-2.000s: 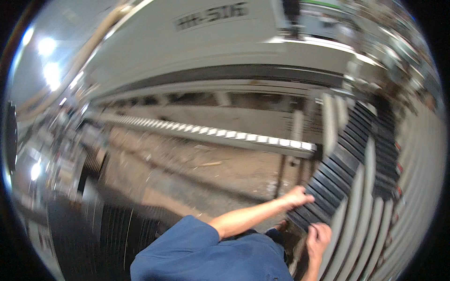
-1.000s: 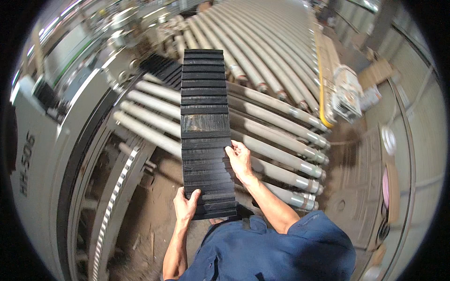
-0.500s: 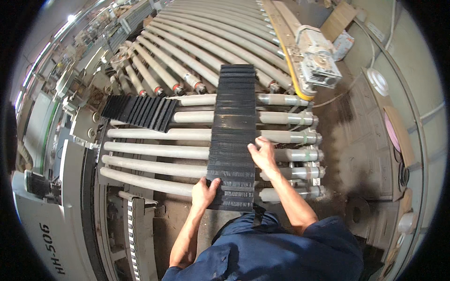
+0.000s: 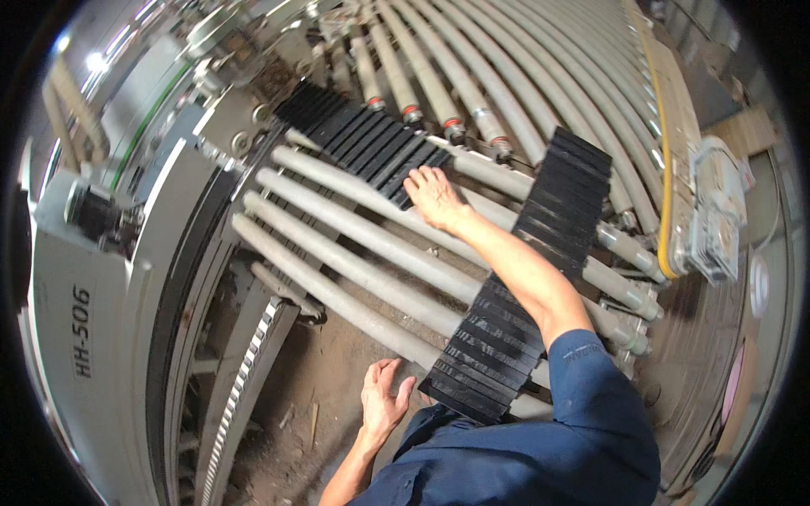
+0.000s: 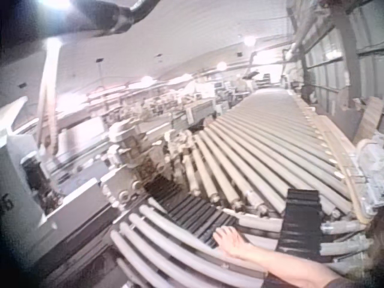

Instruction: The person repeatedly picks up black rectangular panels from a roller conveyor and stacks them on a growing pile on the floor. The person turns each panel over and places it carefully on top of the previous ones.

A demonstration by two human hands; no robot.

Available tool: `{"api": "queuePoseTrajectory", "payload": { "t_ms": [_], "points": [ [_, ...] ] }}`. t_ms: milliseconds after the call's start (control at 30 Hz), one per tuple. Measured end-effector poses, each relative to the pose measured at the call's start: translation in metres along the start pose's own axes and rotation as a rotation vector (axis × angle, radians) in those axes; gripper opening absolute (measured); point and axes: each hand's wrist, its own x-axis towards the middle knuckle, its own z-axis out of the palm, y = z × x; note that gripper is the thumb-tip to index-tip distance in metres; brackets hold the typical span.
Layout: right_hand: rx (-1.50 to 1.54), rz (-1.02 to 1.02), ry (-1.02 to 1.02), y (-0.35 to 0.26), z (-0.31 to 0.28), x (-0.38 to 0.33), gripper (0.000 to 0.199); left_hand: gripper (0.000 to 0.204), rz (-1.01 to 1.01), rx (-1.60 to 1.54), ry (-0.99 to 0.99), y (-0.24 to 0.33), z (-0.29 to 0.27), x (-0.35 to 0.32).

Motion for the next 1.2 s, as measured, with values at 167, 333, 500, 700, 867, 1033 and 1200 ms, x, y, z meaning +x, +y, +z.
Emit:
{"api": "queuePoseTrajectory", "payload": {
  "t_ms": [167,333,500,700,867,1033,1200],
  "points": [
    [-0.021,-0.082,-0.079,-0.009,-0.004,0.024,0.017,0.040,-0.164,-0.081,0.076,-0.027,-0.004,-0.034],
    [0.095,-0.200,-0.176,-0.021,-0.046,-0.002,0.021,0.035,-0.226,-0.354,0.026,-0.038,-0.003,-0.040],
    [0.189,-0.261,-0.106,-0.115,-0.151,-0.065,0.030,0.040,-0.349,-1.017,-0.116,-0.055,0.006,-0.033],
    [0.290,-0.010,0.176,-0.238,-0.234,-0.141,0.035,0.043,-0.348,-1.619,-0.263,-0.041,0.026,0.004],
    [0.553,0.448,0.271,-0.307,-0.272,-0.197,0.029,0.046,-0.425,-1.873,-0.468,-0.027,0.037,0.036],
    [0.726,0.841,0.323,-0.316,-0.257,-0.263,0.035,0.048,-0.447,-1.484,-0.264,-0.024,0.043,0.035],
    [1.023,1.078,0.395,-0.341,-0.257,-0.302,0.031,0.044,-0.399,-1.152,-0.232,-0.006,0.047,0.021]
  ]
}}
